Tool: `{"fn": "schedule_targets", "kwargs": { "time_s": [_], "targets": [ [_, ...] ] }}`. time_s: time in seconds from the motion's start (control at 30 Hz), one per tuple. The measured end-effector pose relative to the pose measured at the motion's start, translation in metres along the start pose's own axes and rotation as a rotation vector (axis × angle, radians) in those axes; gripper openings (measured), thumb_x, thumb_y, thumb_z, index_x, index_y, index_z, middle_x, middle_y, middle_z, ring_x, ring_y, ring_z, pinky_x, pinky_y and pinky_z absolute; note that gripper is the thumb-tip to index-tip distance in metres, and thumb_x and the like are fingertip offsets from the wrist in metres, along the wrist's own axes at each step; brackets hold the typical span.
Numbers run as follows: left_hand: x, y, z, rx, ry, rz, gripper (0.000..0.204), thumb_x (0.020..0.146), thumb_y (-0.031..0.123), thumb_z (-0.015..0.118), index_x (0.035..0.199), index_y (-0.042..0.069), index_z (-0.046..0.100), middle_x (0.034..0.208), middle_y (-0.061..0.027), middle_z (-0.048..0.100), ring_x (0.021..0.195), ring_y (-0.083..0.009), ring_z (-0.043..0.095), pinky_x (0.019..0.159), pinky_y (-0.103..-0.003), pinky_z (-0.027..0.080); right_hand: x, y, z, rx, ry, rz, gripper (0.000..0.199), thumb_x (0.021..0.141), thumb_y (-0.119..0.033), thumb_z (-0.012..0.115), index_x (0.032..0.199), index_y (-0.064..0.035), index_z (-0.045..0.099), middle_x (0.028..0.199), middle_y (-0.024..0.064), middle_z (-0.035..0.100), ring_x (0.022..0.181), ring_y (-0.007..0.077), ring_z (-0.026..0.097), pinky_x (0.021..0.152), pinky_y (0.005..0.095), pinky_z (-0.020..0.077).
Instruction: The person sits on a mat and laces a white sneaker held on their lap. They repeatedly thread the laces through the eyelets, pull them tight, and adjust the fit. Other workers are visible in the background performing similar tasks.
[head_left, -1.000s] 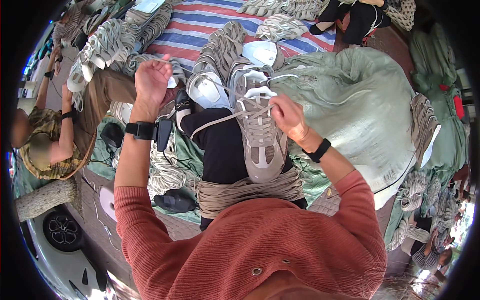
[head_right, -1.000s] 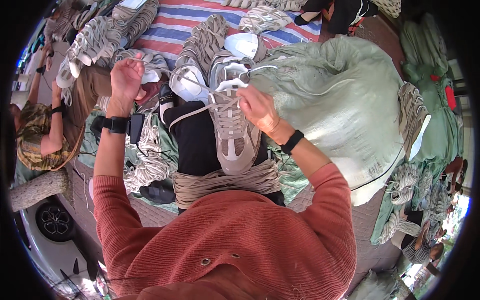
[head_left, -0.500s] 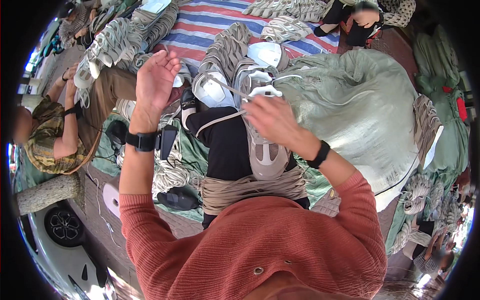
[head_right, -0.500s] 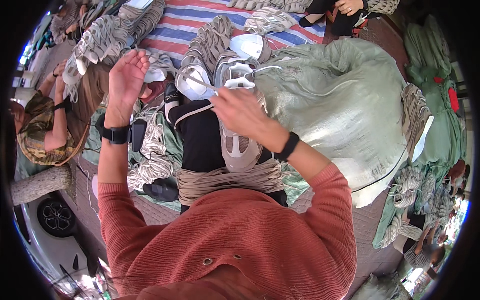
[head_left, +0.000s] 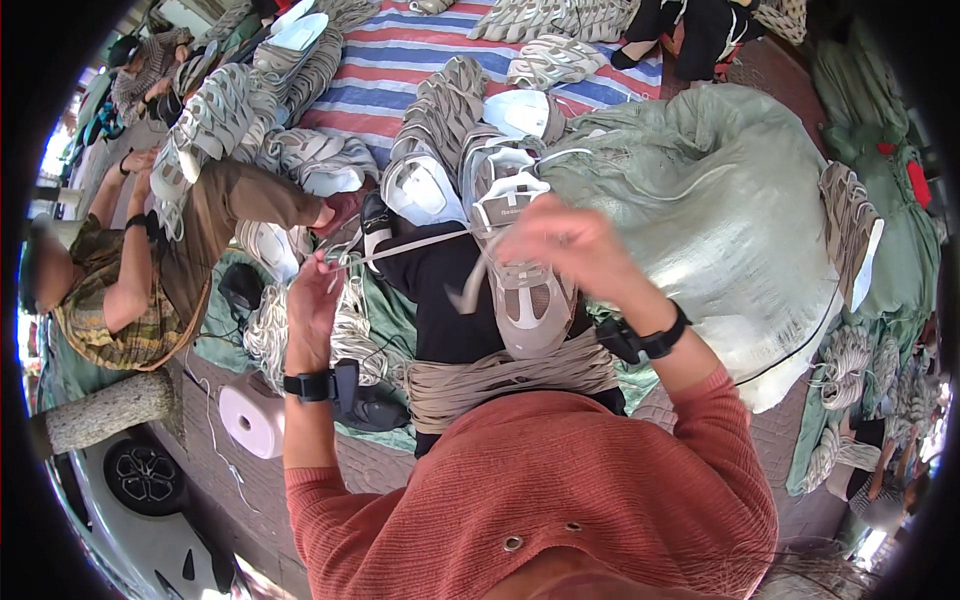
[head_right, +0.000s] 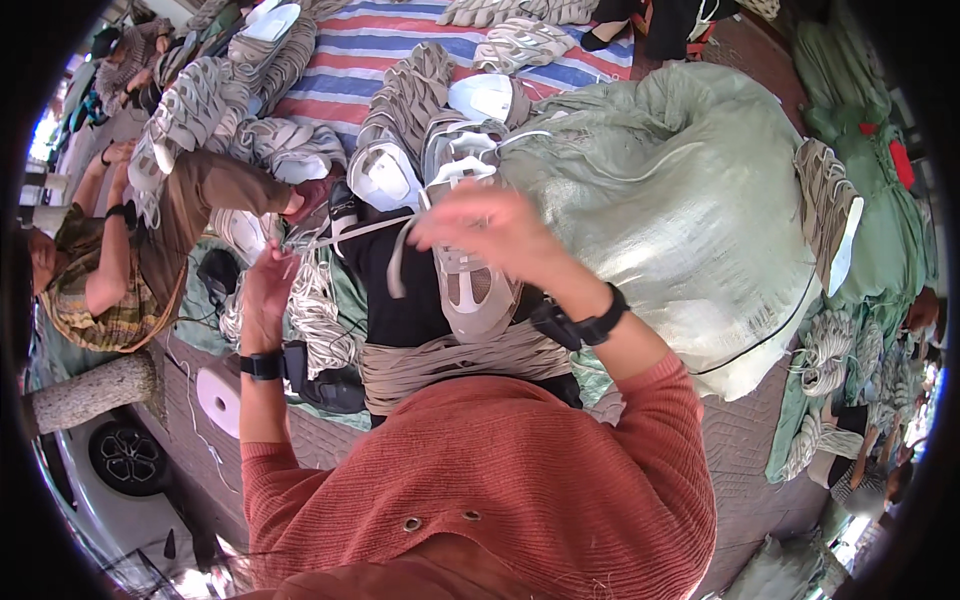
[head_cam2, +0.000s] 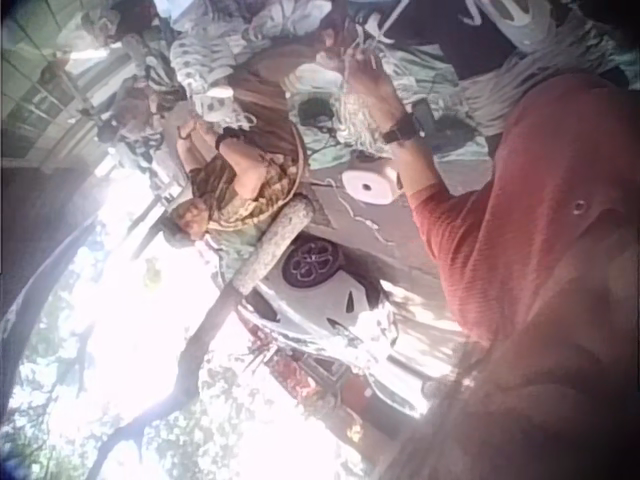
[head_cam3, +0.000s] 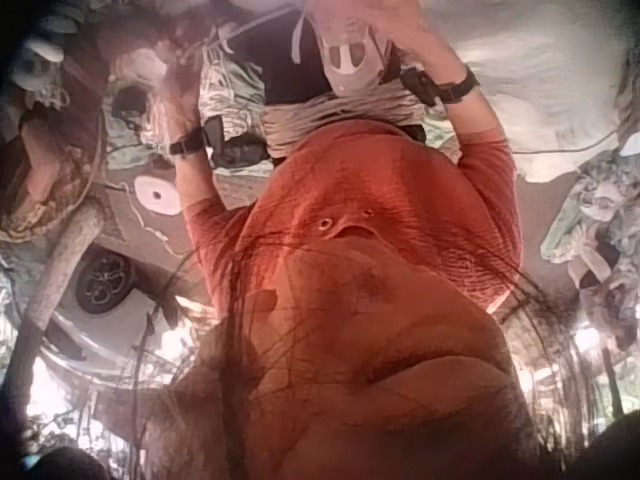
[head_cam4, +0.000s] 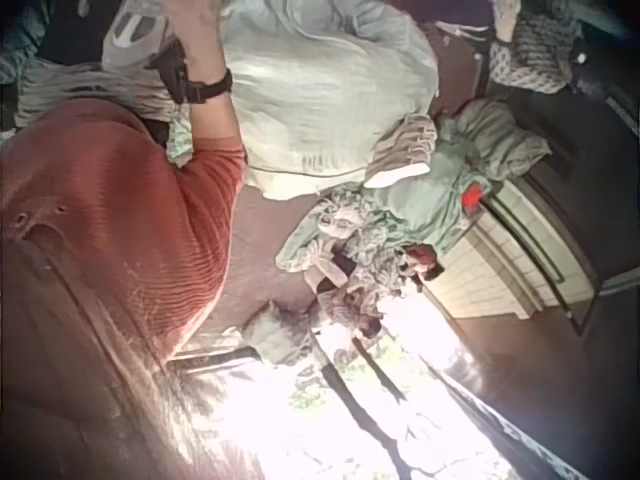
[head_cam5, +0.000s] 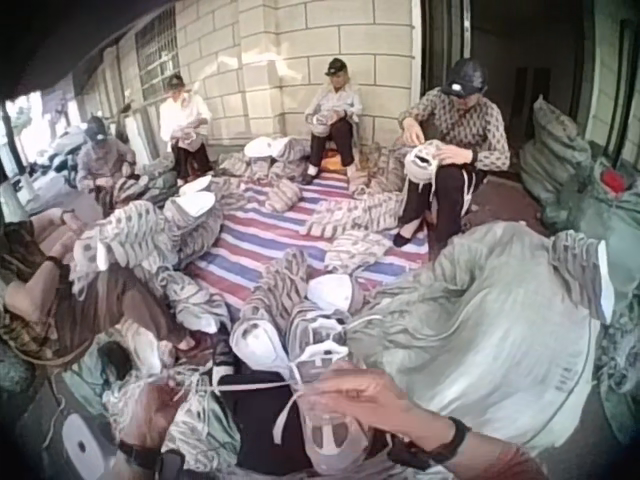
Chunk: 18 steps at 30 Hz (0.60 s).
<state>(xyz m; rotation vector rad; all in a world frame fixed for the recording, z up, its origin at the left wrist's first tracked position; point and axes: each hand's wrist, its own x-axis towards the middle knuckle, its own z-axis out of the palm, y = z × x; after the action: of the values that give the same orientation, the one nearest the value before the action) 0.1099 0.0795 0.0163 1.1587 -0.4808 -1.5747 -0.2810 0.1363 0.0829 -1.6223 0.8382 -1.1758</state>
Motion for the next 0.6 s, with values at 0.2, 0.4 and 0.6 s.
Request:
{"fn": "schedule_targets", "kwargs": {
  "time_s": [0.2,0.4,0.6],
  "targets": [
    [0.009,-0.049,0.034,0.221,-0.158,-0.015,0.011,0.093,0.009,0.050,0.092,0.008,0.061,0.064,0.0044,0.041,0.059,-0.0107,0.044,0.058,-0.023,0.039,-0.042,0.043,-0.087,0.918,0.792,0.269,0.021,0.095,-0.016,0.059,0.113,-0.0088,0.064,0.097,0.0030,0.067,0.096,0.0161,0.060,0.094,0.0357,0.0423],
    [0.012,-0.092,0.119,1.080,-0.407,0.703,0.012,0.087,0.012,0.053,0.086,0.003,0.060,0.080,-0.0151,0.060,0.083,-0.0317,0.062,0.072,-0.040,0.049,-0.088,0.110,-0.130,1.166,1.251,0.438,0.015,0.097,-0.018,0.054,0.105,-0.0094,0.064,0.091,0.0017,0.063,0.082,0.0144,0.058,0.085,0.0355,0.0453],
    [0.009,-0.093,0.142,1.434,-0.468,0.799,0.007,0.086,0.010,0.055,0.086,0.006,0.060,0.086,-0.0127,0.062,0.085,-0.0364,0.061,0.071,-0.045,0.050,-0.068,0.124,-0.159,1.013,0.875,0.257,0.014,0.098,-0.018,0.053,0.102,-0.0083,0.063,0.081,-0.0003,0.055,0.071,0.0112,0.047,0.067,0.0274,0.0400]
  ]
}}
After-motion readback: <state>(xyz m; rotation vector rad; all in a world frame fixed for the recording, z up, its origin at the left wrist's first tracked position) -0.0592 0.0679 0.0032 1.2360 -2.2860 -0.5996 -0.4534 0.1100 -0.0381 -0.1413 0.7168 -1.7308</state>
